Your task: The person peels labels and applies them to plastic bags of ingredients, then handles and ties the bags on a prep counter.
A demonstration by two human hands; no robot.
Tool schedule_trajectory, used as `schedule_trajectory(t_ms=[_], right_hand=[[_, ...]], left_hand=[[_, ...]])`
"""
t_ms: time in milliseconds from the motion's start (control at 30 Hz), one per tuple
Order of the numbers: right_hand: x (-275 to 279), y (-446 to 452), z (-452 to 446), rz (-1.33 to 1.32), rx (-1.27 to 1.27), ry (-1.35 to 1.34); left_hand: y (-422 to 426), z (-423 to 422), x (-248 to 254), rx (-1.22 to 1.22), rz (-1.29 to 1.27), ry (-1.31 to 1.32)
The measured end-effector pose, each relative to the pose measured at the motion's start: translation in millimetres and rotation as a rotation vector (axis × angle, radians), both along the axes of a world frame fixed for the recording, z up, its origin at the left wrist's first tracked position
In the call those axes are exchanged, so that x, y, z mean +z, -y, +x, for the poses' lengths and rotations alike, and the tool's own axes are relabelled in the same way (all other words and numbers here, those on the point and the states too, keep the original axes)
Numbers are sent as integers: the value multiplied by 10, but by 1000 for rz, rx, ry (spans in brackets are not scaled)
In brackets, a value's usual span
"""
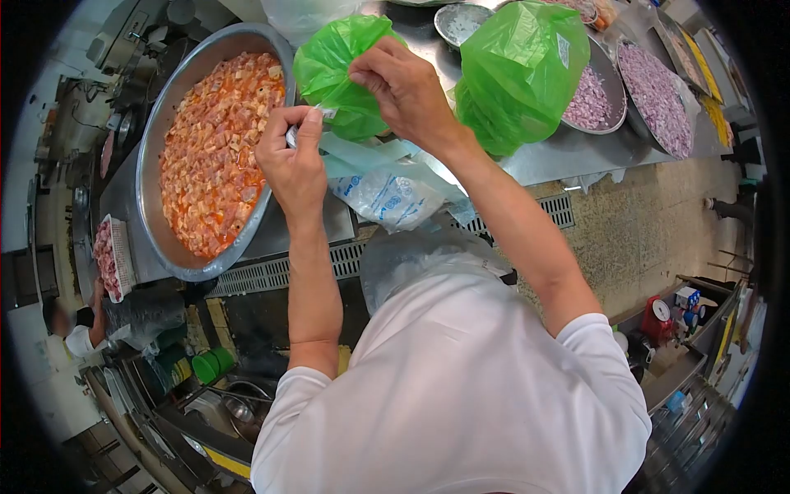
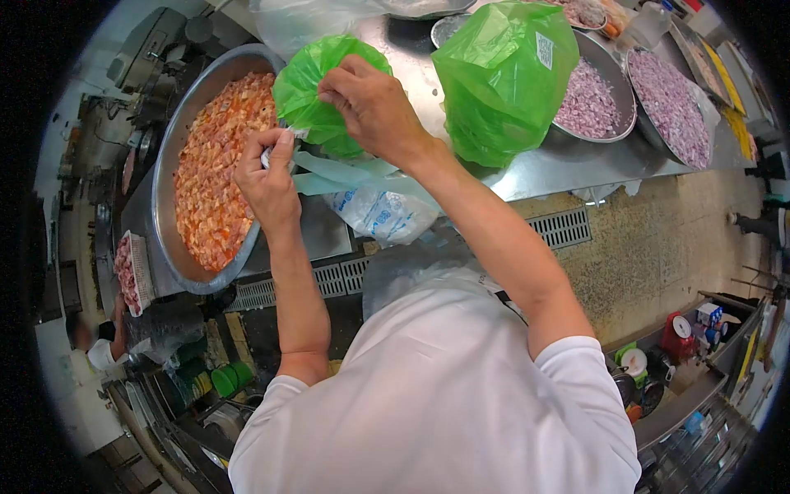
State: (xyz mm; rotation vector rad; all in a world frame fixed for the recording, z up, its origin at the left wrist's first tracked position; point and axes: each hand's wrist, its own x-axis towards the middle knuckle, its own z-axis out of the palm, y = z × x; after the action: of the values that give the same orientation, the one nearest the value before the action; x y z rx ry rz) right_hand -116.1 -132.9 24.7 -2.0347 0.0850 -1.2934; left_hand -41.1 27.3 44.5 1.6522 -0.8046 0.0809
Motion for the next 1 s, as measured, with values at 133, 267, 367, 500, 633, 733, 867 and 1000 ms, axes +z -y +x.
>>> schedule_trajectory(t_ms=[133,267,367,500,633,733,867,1000], right_hand=[[-2,-5,-19,25,2,-2],[1,-31,-59,47,-8,-23],[-22,-34,-75,75,3,20],[-35,-13,-124,214,-48,52],[-57,-68,-189,319,-161,109],[42,-197,-219,89,-190,34],[-133,-104,-101,145,-89,-77],[-82,9,-165,459,-57,-169]], left_hand=[[0,-20,-52,-2,-26,-6],[-9,-77,-19,-5,0,1],[-39,-49,-98,-61,12,0],[-58,-49,-91,-38,-39,-31],[78,53,-172,-2,-11,-16],[187,101,-178,14,67,91],[222,106,-137,44,108,109],[182,160,-110,44,96,42]])
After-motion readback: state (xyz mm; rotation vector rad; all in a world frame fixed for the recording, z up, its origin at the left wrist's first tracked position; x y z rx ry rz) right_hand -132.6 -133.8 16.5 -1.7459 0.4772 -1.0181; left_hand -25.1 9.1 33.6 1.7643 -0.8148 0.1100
